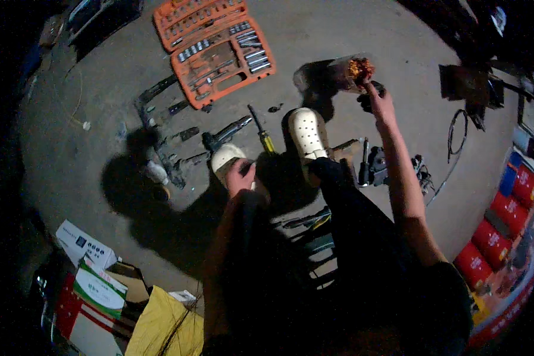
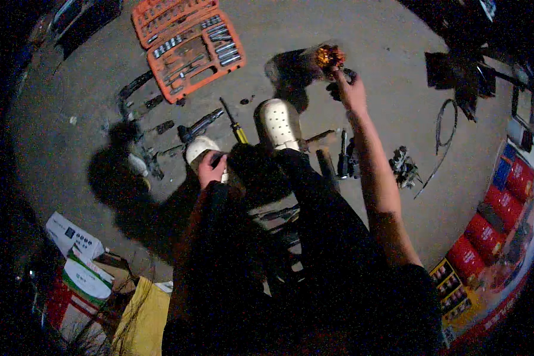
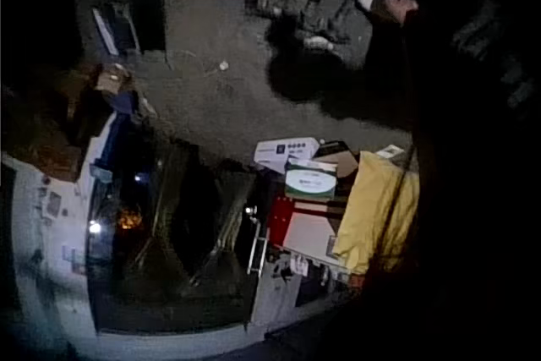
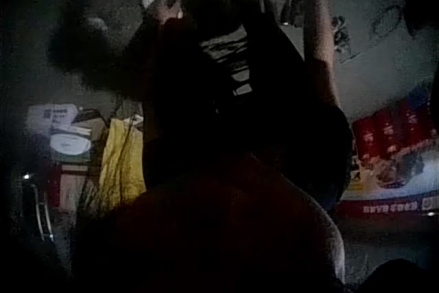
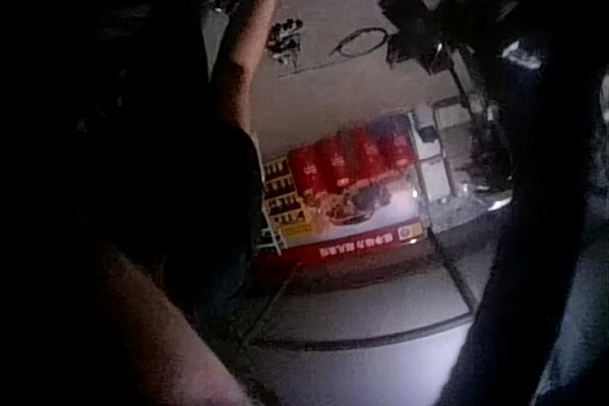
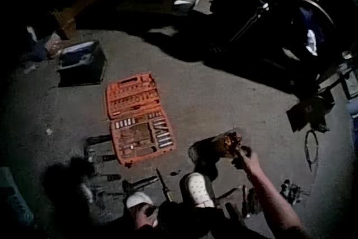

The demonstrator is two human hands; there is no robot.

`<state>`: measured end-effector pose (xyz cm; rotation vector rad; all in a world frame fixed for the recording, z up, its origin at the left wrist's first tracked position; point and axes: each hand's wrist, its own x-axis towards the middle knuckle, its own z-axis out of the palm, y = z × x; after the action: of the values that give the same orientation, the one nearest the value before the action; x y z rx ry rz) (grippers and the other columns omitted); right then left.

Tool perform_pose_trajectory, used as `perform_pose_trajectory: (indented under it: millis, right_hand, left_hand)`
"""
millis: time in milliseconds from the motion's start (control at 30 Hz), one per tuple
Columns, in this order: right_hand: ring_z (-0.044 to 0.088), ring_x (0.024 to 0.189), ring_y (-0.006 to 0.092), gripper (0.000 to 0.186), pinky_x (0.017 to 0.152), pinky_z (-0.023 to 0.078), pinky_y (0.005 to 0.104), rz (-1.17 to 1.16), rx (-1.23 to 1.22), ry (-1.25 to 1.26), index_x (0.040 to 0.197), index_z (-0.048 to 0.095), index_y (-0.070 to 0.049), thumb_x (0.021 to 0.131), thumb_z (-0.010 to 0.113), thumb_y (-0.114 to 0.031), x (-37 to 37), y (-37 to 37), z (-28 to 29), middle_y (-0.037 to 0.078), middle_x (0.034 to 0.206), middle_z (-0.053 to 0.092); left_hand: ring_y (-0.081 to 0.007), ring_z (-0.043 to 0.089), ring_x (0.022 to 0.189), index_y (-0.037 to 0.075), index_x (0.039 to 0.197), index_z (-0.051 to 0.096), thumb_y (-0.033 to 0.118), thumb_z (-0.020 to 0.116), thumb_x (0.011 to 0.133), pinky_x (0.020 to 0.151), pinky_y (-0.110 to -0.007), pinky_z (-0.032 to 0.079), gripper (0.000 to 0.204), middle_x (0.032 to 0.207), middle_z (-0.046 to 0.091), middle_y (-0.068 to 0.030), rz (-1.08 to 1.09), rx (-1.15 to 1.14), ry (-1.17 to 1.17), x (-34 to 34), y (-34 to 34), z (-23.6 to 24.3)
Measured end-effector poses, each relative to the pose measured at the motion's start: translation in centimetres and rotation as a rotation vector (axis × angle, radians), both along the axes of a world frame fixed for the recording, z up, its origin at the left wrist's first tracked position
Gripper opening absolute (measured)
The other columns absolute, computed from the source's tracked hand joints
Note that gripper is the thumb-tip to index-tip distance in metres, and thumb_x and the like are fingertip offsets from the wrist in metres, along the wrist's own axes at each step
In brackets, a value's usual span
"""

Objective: The person sits on a low stool and uses a screwdriver and hammer to disassemble and reassemble a small mechanical component. They repeatedly insert and remove a metal pin, tap it with a hammer, and inspect the part while handling various tools from an open toolkit on the floor.

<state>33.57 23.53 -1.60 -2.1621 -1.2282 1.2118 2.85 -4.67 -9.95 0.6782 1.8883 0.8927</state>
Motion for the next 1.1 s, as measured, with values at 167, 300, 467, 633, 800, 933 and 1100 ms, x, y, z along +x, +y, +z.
perform_pose_trajectory:
  millis: [167, 300, 467, 633, 800, 933, 1100]
  right_hand:
    - [0.062, 0.072, 0.0169, 0.036, 0.060, 0.047, 0.0272, 0.027, -0.121, 0.356, 0.115, 0.053, 0.001, 0.091, 0.047, -0.025, 0.7, 0.9, 1.3, 0.012, 0.084, 0.065]
    - [0.061, 0.077, 0.0165, 0.038, 0.064, 0.047, 0.0270, -0.084, -0.073, 0.316, 0.114, 0.055, 0.001, 0.090, 0.047, -0.028, 5.4, 0.7, -0.7, 0.011, 0.092, 0.064]
    - [0.058, 0.071, 0.0156, 0.035, 0.062, 0.044, 0.0278, -0.110, 0.073, 0.005, 0.101, 0.060, 0.004, 0.087, 0.052, -0.027, 7.2, 3.4, 0.8, 0.010, 0.088, 0.064]
    - [0.058, 0.070, 0.0155, 0.045, 0.061, 0.044, 0.0292, -0.058, 0.158, -0.217, 0.103, 0.057, 0.010, 0.084, 0.057, -0.031, 16.1, 8.0, -3.6, 0.010, 0.087, 0.064]
    - [0.055, 0.069, 0.0167, 0.044, 0.063, 0.044, 0.0324, -0.189, 0.127, -0.075, 0.092, 0.060, 0.006, 0.081, 0.059, -0.036, 15.3, 9.1, -2.5, 0.011, 0.084, 0.062]
    - [0.062, 0.070, 0.0211, 0.051, 0.060, 0.052, 0.0327, -0.495, 0.210, 0.277, 0.102, 0.054, 0.006, 0.093, 0.042, -0.043, 9.7, 6.3, -0.2, 0.015, 0.087, 0.063]
    - [0.058, 0.078, 0.0193, 0.043, 0.073, 0.047, 0.0338, -0.256, 0.182, 0.149, 0.109, 0.054, -0.001, 0.092, 0.046, -0.039, 9.6, -7.8, -3.2, 0.013, 0.089, 0.062]
  left_hand:
    - [-0.0173, 0.062, 0.070, 0.002, 0.093, 0.061, 0.015, 0.066, 0.078, 0.066, -0.029, 0.048, 0.022, 0.076, 0.064, -0.0108, 0.035, -0.098, 0.036, -0.4, 0.7, 1.1]
    - [-0.0241, 0.063, 0.075, 0.005, 0.094, 0.061, 0.019, 0.066, 0.077, 0.067, -0.033, 0.048, 0.023, 0.079, 0.064, -0.0131, -0.017, -0.080, 0.147, 0.1, 1.7, 2.1]
    - [-0.0276, 0.064, 0.081, 0.005, 0.096, 0.060, 0.022, 0.065, 0.078, 0.070, -0.034, 0.049, 0.025, 0.084, 0.064, -0.0150, -0.012, -0.160, 0.153, 0.0, 1.3, 2.2]
    - [-0.0277, 0.064, 0.082, 0.004, 0.097, 0.060, 0.021, 0.065, 0.077, 0.072, -0.034, 0.049, 0.027, 0.087, 0.065, -0.0155, -0.056, -0.175, 0.140, 0.0, 1.4, 1.1]
    - [-0.0235, 0.063, 0.084, 0.004, 0.095, 0.062, 0.017, 0.064, 0.077, 0.076, -0.033, 0.048, 0.022, 0.089, 0.065, -0.0127, 0.053, -0.177, 0.041, 0.2, 0.2, -1.1]
    - [-0.0235, 0.063, 0.075, 0.003, 0.094, 0.062, 0.018, 0.067, 0.076, 0.073, -0.033, 0.048, 0.024, 0.081, 0.066, -0.0108, 0.035, -0.190, 0.159, -0.2, -0.6, -2.3]
    - [-0.0199, 0.062, 0.084, 0.001, 0.100, 0.060, 0.015, 0.068, 0.078, 0.074, -0.032, 0.048, 0.028, 0.090, 0.065, -0.0124, 0.042, -0.090, 0.130, 0.2, 0.7, -0.4]
